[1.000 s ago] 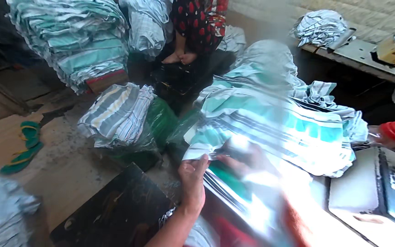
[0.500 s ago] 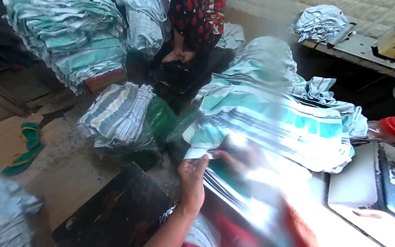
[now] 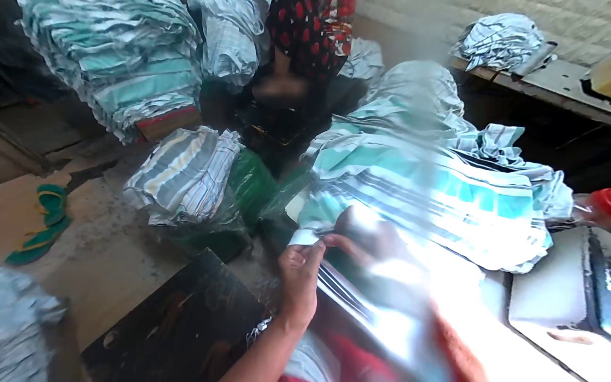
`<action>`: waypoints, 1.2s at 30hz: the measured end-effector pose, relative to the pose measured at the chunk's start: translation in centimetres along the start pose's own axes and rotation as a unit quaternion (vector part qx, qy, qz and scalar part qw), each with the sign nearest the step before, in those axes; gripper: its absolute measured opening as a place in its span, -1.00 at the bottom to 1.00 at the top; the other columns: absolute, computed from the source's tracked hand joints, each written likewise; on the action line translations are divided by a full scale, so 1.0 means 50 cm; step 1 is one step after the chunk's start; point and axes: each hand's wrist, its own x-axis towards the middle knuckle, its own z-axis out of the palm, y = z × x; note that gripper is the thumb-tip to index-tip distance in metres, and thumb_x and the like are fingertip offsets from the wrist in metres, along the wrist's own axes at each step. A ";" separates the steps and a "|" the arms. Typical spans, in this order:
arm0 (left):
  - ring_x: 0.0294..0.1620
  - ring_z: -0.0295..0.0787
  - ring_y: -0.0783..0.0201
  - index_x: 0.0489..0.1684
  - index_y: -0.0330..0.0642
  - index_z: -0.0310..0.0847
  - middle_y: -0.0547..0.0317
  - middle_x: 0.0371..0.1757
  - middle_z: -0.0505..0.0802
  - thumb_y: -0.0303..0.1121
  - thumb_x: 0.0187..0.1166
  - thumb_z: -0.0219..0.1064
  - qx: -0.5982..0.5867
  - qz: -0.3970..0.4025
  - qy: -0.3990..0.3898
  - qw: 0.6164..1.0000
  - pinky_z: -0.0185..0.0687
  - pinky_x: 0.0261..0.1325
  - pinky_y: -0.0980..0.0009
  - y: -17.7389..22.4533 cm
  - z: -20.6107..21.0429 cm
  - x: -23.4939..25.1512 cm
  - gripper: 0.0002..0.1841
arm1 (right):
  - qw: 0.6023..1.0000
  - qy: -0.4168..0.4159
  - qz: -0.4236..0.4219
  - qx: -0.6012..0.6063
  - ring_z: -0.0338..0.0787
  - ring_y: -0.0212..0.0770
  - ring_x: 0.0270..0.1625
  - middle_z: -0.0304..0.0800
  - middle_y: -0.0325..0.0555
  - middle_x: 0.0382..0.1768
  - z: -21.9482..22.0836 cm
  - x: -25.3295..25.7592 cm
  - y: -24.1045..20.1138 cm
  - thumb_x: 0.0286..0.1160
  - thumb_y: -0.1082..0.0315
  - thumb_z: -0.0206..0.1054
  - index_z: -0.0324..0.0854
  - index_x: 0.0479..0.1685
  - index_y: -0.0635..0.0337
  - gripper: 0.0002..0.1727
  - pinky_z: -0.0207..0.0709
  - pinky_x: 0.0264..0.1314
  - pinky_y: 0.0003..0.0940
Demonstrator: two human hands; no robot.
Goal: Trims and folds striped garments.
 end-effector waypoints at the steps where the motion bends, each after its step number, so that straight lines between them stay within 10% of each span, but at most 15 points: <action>1: -0.10 0.89 0.27 -0.14 -0.49 0.58 0.02 -0.20 0.89 -0.75 0.48 0.27 0.001 0.001 0.000 1.000 0.82 0.19 0.27 -0.001 0.000 0.000 -0.89 | 1.000 0.004 -0.002 0.000 0.78 -0.27 -0.42 0.81 -0.18 -0.44 0.001 -0.001 0.001 0.68 -0.19 0.21 0.68 -0.14 0.13 -0.49 0.59 -0.41 -0.19; 36: -0.14 0.84 0.46 -0.20 -0.42 0.66 0.21 -0.27 0.89 -0.72 0.46 0.21 0.060 0.083 -0.058 0.993 0.77 0.12 0.44 -0.018 -0.013 -0.001 -0.86 | 0.999 -0.019 0.020 -0.034 0.86 -0.18 -0.31 0.89 -0.08 -0.30 0.008 0.009 -0.019 0.68 -0.25 0.16 0.71 -0.02 0.21 -0.38 0.65 -0.34 -0.14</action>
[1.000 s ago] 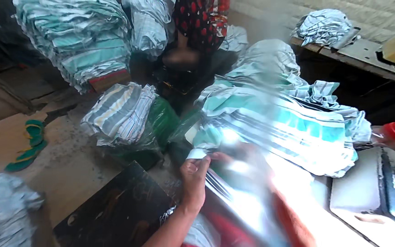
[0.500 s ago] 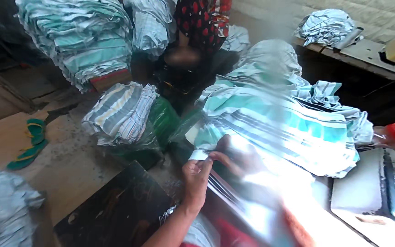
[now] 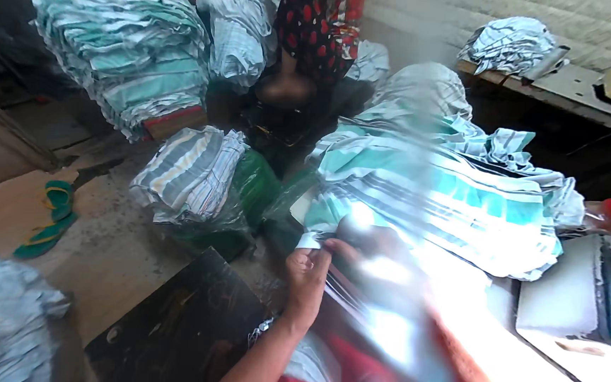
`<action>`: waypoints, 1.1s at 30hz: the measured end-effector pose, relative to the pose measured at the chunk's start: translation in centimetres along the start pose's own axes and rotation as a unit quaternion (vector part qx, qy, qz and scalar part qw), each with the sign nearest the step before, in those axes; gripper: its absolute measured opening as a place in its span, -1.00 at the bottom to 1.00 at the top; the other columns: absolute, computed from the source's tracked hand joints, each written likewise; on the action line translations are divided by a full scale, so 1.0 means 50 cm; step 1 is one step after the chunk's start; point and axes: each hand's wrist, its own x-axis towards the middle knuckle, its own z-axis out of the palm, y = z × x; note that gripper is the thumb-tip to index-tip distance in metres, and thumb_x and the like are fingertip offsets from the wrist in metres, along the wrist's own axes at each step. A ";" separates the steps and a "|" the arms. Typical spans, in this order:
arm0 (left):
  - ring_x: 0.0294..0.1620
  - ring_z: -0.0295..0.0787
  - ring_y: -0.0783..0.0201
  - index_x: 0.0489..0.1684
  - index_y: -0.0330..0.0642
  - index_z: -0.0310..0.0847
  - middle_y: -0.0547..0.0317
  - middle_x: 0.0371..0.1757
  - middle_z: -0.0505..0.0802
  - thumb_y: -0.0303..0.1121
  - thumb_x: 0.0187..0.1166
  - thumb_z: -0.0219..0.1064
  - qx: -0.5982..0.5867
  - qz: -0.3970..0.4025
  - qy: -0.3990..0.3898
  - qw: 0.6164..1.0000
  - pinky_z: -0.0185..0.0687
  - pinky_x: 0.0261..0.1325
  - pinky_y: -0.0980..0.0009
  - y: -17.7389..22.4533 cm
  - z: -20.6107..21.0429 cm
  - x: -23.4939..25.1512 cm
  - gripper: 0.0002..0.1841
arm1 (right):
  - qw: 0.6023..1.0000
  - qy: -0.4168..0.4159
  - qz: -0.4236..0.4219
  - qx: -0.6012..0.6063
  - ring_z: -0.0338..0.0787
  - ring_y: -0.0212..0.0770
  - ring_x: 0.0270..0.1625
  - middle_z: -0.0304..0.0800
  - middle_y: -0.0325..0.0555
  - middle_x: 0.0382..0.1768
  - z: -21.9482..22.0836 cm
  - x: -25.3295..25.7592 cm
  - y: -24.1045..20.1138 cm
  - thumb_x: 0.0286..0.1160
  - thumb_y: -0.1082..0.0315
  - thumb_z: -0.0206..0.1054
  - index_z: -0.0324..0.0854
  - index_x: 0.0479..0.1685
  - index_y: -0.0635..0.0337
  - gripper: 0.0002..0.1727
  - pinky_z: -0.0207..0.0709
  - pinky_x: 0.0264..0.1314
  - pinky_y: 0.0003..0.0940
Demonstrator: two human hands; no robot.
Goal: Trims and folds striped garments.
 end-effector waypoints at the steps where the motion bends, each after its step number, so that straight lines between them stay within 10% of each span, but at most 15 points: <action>1: -0.13 0.84 0.45 -0.19 -0.43 0.66 0.20 -0.26 0.89 -0.72 0.46 0.20 0.002 0.004 -0.003 1.000 0.77 0.13 0.43 -0.001 0.000 -0.001 -0.86 | 1.000 0.000 0.002 -0.002 0.86 -0.19 -0.32 0.89 -0.08 -0.30 0.001 -0.001 -0.002 0.69 -0.24 0.16 0.71 -0.02 0.21 -0.38 0.65 -0.34 -0.14; 27: -0.17 0.84 0.49 -0.20 -0.48 0.65 0.18 -0.27 0.88 -0.75 0.44 0.22 0.049 0.040 -0.011 0.998 0.78 0.05 0.49 -0.007 -0.001 -0.003 -0.87 | 0.997 0.065 0.027 -0.018 0.79 -0.18 -0.46 0.81 -0.11 -0.48 0.025 -0.007 -0.047 0.69 -0.14 0.21 0.72 -0.13 0.21 -0.48 0.55 -0.47 -0.17; 33: -0.04 0.89 0.22 -0.04 -0.52 0.58 -0.01 -0.13 0.90 -0.69 0.55 0.21 -0.045 -0.049 0.018 0.998 0.81 0.22 0.22 0.014 -0.020 0.008 -0.87 | 0.945 0.049 0.178 0.270 0.68 -0.53 -0.37 0.74 -0.31 -0.40 -0.034 0.001 -0.065 0.65 0.13 0.32 0.61 -0.01 0.24 -0.69 0.62 -0.19 -0.55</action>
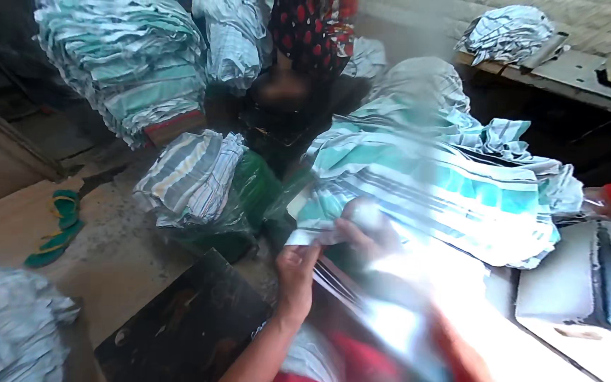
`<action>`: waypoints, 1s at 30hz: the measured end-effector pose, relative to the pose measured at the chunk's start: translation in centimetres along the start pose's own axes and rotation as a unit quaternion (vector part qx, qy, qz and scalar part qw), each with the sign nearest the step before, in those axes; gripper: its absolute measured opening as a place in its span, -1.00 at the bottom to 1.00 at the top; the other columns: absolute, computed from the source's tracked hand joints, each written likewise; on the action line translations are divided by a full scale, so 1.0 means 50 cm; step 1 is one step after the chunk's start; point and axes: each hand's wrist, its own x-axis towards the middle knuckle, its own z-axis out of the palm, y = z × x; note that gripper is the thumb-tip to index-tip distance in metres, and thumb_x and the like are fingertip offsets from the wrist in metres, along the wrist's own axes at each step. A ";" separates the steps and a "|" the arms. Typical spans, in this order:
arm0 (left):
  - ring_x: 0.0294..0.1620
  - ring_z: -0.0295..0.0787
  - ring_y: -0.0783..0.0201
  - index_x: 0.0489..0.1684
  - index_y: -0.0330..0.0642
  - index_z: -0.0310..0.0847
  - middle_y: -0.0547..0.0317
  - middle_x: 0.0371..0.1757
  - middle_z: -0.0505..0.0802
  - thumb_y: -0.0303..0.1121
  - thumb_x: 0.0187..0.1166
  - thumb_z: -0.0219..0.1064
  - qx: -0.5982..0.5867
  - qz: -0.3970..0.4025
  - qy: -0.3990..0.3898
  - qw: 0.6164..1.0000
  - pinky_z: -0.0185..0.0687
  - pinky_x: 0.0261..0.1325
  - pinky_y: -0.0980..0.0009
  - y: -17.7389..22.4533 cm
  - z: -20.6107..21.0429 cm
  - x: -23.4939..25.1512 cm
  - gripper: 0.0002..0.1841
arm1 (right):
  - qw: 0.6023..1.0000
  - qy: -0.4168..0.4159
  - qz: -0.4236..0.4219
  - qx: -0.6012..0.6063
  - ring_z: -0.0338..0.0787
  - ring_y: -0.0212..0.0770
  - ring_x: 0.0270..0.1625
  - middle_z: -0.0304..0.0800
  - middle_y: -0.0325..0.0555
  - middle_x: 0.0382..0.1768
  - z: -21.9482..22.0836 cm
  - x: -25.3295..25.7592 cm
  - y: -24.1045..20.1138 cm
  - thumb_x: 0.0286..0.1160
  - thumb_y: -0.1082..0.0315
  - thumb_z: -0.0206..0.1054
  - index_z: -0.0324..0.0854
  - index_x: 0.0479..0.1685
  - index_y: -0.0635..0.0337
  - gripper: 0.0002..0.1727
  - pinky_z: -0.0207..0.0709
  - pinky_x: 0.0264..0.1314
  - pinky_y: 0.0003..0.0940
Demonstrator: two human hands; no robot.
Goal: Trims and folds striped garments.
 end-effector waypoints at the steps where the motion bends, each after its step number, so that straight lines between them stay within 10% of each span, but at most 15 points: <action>1: -0.05 0.91 0.20 -0.04 -0.48 0.54 -0.01 -0.13 0.90 -0.68 0.59 0.17 -0.028 -0.030 0.019 0.999 0.83 0.21 0.21 0.011 -0.007 0.002 -0.88 | 0.998 0.009 0.014 0.055 0.57 -0.57 -0.43 0.62 -0.40 -0.45 -0.015 -0.006 -0.002 0.62 0.19 0.34 0.50 0.01 0.15 -0.75 0.52 -0.25 -0.61; 4: -0.02 0.92 0.17 0.14 -0.45 0.53 -0.04 -0.05 0.90 -0.53 0.77 0.03 -0.039 -0.086 0.063 0.994 0.84 0.18 0.21 0.028 -0.059 0.016 -0.79 | 0.979 0.098 -0.017 0.178 0.49 -0.64 -0.59 0.61 -0.55 -0.57 -0.036 0.012 0.062 0.44 0.30 0.43 0.50 -0.11 -0.08 -0.81 0.41 -0.48 -0.71; 8: -0.33 0.75 0.43 0.10 -0.39 0.53 0.19 -0.30 0.80 -0.44 0.79 0.06 0.150 0.010 0.113 0.982 0.66 -0.27 0.55 0.016 -0.132 0.024 -0.80 | 0.976 0.142 0.003 0.166 0.48 -0.54 -0.63 0.54 -0.43 -0.65 -0.051 0.020 0.070 0.79 0.32 0.09 0.64 -0.24 0.09 -0.76 0.41 -0.50 -0.67; 12: -0.28 0.69 0.48 0.05 -0.43 0.53 0.25 -0.25 0.74 -0.49 0.68 0.20 0.219 0.162 0.073 0.959 0.65 -0.20 0.57 0.023 -0.112 0.028 -0.83 | 0.986 0.086 -0.015 0.140 0.75 -0.48 -0.44 0.74 -0.35 -0.49 -0.040 0.012 0.046 0.83 0.42 -0.03 0.61 -0.06 0.33 -0.72 0.70 -0.27 -0.57; 17: -0.10 0.68 0.37 0.33 -0.41 0.64 0.00 0.05 0.78 -0.31 0.56 0.43 0.370 0.206 -0.075 0.902 0.61 -0.09 0.50 0.014 -0.063 0.057 -0.56 | 0.992 -0.047 -0.056 0.106 0.59 -0.56 -0.52 0.71 -0.39 -0.49 -0.011 0.025 0.101 0.84 0.29 -0.01 0.67 -0.07 0.19 -0.68 0.49 -0.44 -0.64; 21: -0.05 0.76 0.36 -0.13 -0.31 0.82 0.05 -0.03 0.80 -0.45 0.58 0.38 0.326 0.178 -0.082 0.925 0.73 0.06 0.47 -0.009 -0.077 0.084 -0.87 | 0.990 -0.068 -0.010 0.122 0.55 -0.56 -0.56 0.68 -0.39 -0.52 -0.012 0.031 0.103 0.86 0.24 -0.07 0.65 0.01 0.20 -0.64 0.44 -0.48 -0.66; 26: -0.25 0.62 0.59 -0.69 -0.06 0.51 0.39 -0.34 0.77 -0.38 0.70 -0.08 0.208 0.178 -0.001 0.962 0.51 -0.13 0.62 -0.008 -0.108 0.066 -0.57 | 0.981 -0.043 0.065 0.177 0.50 -0.57 -0.57 0.63 -0.37 -0.51 -0.014 0.026 0.055 0.93 0.19 -0.29 0.48 0.13 0.25 -0.56 0.38 -0.46 -0.69; 30: -0.04 0.70 0.36 -0.17 -0.38 0.66 0.08 -0.14 0.77 -0.29 0.63 0.29 0.327 0.233 -0.059 0.914 0.64 0.09 0.43 -0.010 -0.079 0.040 -0.74 | 0.986 -0.049 0.036 0.153 0.53 -0.55 -0.51 0.62 -0.37 -0.45 -0.013 0.019 0.062 0.89 0.22 -0.11 0.46 0.14 0.19 -0.71 0.40 -0.41 -0.66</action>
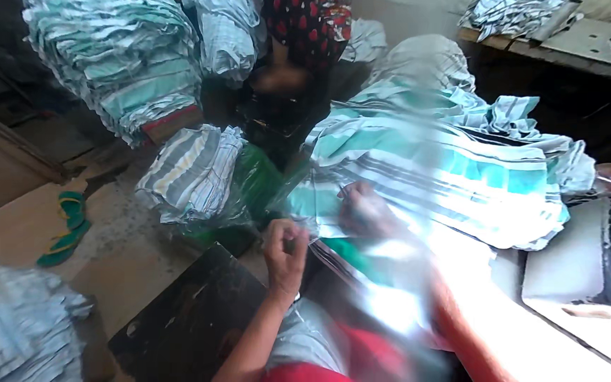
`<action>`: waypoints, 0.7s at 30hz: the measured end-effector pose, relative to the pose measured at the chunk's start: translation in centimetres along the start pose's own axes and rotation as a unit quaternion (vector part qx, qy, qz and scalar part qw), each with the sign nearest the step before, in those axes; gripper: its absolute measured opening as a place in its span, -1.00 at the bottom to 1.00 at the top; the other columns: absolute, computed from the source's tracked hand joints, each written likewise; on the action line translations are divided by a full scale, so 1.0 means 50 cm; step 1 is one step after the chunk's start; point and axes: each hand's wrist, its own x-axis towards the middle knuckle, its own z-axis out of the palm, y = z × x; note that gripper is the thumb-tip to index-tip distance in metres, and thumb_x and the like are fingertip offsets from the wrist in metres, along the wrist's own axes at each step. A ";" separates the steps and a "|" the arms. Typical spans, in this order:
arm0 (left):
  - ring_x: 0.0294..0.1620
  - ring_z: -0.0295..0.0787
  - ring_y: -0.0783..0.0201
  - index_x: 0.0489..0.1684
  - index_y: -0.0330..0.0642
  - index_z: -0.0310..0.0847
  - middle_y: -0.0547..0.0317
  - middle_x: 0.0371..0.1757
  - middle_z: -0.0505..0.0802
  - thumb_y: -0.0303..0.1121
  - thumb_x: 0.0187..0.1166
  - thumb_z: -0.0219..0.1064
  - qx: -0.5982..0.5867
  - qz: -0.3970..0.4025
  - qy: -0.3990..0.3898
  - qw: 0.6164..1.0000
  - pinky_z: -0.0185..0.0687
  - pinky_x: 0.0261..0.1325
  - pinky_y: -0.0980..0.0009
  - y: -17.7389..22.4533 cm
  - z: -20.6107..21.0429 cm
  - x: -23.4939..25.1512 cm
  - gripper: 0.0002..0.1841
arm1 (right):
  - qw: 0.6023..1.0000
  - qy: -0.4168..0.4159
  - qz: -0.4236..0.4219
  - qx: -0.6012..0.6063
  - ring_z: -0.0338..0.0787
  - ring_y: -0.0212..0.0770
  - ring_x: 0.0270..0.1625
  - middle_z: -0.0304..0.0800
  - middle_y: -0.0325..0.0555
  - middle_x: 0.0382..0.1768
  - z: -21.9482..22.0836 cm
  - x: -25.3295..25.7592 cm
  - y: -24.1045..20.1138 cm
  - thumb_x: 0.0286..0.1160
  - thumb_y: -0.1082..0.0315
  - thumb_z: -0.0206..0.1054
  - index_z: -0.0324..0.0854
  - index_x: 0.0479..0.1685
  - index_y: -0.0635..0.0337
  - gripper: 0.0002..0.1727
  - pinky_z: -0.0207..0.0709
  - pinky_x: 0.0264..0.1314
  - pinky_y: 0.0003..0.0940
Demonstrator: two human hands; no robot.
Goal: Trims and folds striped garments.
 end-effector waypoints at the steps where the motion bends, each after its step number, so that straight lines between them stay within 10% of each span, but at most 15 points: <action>1: 0.04 0.73 0.23 -0.06 -0.44 0.65 -0.07 -0.05 0.78 -0.22 0.56 0.40 0.059 0.009 -0.026 0.998 0.68 0.13 0.34 0.008 0.008 0.000 -0.64 | 1.000 -0.008 -0.007 -0.011 0.54 -0.56 -0.49 0.61 -0.37 -0.45 -0.001 -0.001 0.001 0.87 0.22 -0.04 0.46 0.13 0.18 -0.74 0.43 -0.39 -0.67; 4: 0.15 0.72 0.03 -0.22 -0.35 0.74 -0.16 0.02 0.78 -0.14 0.49 0.50 0.165 0.016 -0.065 0.984 0.65 0.26 0.19 0.015 0.026 0.004 -0.65 | 0.997 -0.028 -0.014 -0.075 0.64 -0.55 -0.38 0.69 -0.33 -0.36 -0.004 -0.006 -0.002 0.81 0.21 0.08 0.50 0.14 0.24 -0.72 0.56 -0.24 -0.61; 11: 0.01 0.77 0.37 -0.16 -0.32 0.82 -0.02 0.10 0.80 -0.36 0.64 0.36 0.029 -0.066 -0.143 0.987 0.74 0.05 0.51 0.004 -0.031 0.016 -0.81 | 0.961 -0.064 -0.140 -0.229 0.76 -0.53 -0.28 0.83 -0.36 -0.31 -0.014 -0.010 0.042 0.53 -0.01 0.44 0.73 -0.05 0.03 -0.68 0.67 -0.17 -0.48; 21: 0.05 0.75 0.35 -0.16 -0.27 0.84 0.04 0.04 0.81 -0.35 0.58 0.39 0.004 -0.058 -0.114 0.992 0.71 0.11 0.46 0.008 -0.049 0.008 -0.83 | 0.882 -0.052 -0.191 -0.427 0.89 -0.07 -0.21 0.91 -0.01 -0.22 0.023 -0.020 0.010 0.63 -0.04 0.31 0.86 -0.04 0.05 -0.62 0.70 -0.16 -0.07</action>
